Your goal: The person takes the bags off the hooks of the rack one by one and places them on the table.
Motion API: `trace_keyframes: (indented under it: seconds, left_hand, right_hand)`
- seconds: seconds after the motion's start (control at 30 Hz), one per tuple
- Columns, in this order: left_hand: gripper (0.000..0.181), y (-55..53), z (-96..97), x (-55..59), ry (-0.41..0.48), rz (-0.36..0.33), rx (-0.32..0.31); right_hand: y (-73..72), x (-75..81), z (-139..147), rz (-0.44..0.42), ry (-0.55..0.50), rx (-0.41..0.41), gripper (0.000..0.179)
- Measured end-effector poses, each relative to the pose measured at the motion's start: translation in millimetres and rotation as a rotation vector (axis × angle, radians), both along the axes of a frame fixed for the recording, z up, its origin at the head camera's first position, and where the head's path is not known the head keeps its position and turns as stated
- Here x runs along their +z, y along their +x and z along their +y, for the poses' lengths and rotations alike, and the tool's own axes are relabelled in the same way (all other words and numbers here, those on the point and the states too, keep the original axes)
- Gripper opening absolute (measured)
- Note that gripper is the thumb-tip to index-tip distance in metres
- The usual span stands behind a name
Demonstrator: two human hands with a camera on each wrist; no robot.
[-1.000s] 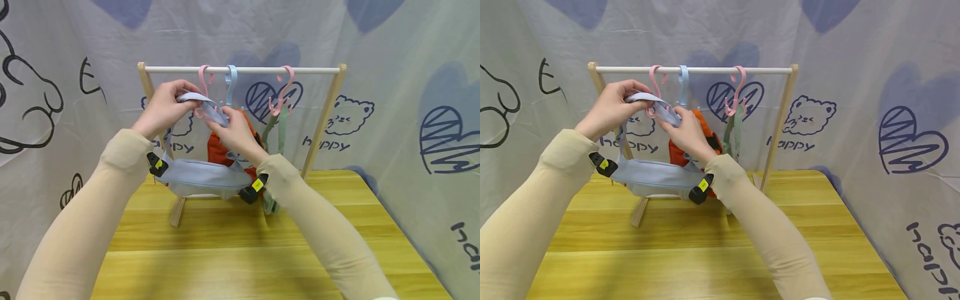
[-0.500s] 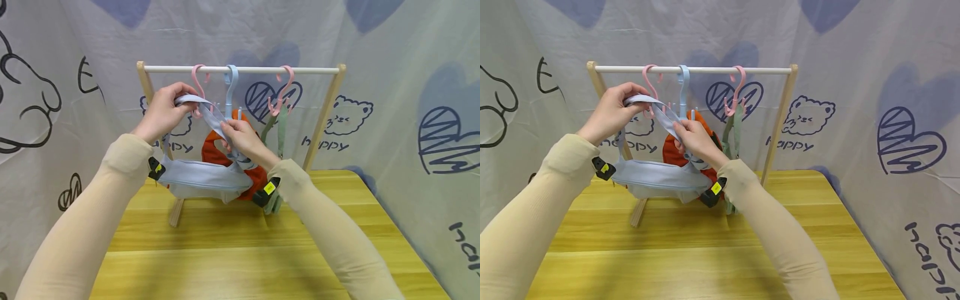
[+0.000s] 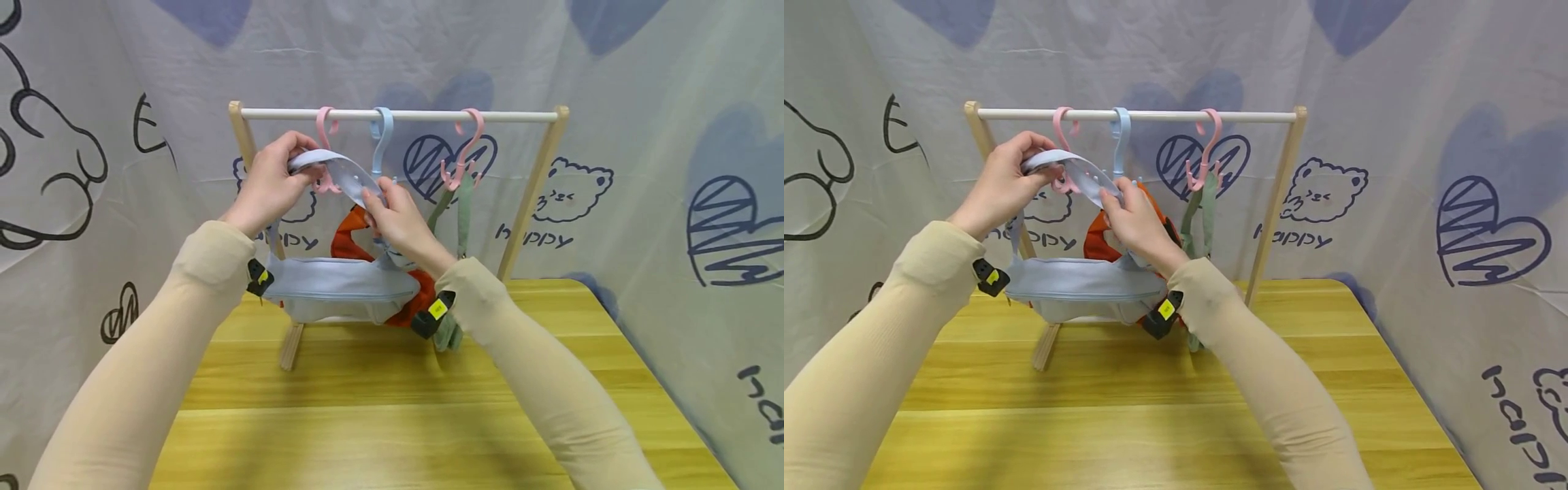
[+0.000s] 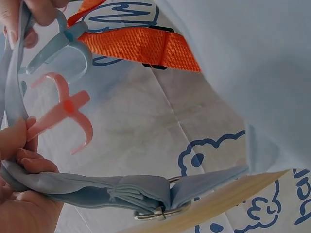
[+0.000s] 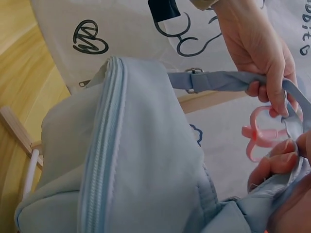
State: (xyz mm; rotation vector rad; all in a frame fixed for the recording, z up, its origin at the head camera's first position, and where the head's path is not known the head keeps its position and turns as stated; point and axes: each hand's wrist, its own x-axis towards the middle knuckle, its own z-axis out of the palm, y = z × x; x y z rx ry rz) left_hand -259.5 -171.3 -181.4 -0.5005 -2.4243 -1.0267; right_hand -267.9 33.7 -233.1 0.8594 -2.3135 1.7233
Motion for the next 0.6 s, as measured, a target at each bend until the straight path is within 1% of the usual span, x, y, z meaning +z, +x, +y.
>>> trace_keyframes:
  seconds: [0.17, 0.27, 0.33, 0.43, 0.6]
  left_hand:
    - [0.028, 1.3, -0.6, -3.0, 0.003, -0.006, 0.012]
    - [0.028, 3.9, -1.6, -5.5, 0.014, -0.005, 0.013]
    - [0.027, 6.4, -2.3, -7.3, 0.018, -0.004, 0.010]
    - [0.025, 9.7, -3.3, -9.2, 0.029, -0.009, -0.013]
    - [0.020, 16.1, -4.5, -11.1, 0.036, -0.037, -0.070]
  right_hand:
    - [4.8, -0.9, -1, 0.067, -0.035, -0.014, 0.019]
    - [7.7, -2.5, -2, 0.077, -0.060, -0.001, 0.018]
    - [10.3, -3.6, -1, 0.073, -0.068, 0.014, 0.018]
    - [15.0, -6.2, 2, 0.056, -0.068, 0.039, 0.018]
    - [21.0, -15.9, 10, 0.007, -0.047, 0.085, 0.016]
